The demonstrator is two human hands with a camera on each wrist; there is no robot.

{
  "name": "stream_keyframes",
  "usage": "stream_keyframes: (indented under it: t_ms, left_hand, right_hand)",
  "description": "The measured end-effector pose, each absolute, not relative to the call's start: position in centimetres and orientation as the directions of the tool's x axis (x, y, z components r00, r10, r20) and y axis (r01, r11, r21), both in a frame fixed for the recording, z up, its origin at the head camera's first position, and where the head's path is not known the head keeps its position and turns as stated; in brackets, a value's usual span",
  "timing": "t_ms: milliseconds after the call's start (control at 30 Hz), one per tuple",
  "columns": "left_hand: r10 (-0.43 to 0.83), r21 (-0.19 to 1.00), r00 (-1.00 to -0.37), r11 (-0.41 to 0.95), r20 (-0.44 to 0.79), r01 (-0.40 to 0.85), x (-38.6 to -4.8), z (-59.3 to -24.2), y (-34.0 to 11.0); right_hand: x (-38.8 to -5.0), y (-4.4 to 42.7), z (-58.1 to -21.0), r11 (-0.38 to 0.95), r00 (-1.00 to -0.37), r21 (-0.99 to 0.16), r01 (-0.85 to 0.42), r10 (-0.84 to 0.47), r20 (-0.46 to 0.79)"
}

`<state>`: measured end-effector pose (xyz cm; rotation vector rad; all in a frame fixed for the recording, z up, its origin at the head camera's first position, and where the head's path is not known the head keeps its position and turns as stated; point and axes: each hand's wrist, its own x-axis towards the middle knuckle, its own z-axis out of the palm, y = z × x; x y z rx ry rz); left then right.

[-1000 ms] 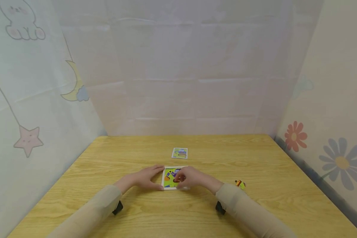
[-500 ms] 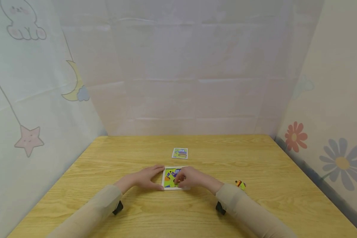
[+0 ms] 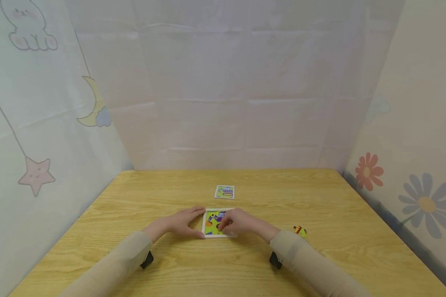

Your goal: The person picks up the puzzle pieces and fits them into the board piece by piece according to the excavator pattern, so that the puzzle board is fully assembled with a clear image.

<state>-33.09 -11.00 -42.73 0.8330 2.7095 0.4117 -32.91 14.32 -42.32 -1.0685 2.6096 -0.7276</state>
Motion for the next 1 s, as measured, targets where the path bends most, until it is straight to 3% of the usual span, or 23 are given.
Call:
stream_keyframes:
  t_ms: [567,1000]
  left_hand:
    - [0.581,0.342,-0.795,0.793,-0.175,0.504,-33.2,-42.8,-11.1]
    - [0.581,0.338,-0.794,0.794,-0.177,0.505,-33.4,-43.0,-11.2]
  right_hand:
    - [-32.5,16.5,-41.5,0.543,-0.737,-0.634,-0.550,-0.673,0.062]
    - [-32.5,19.7,-40.2,0.543,-0.778,-0.634,-0.550,-0.609,0.153]
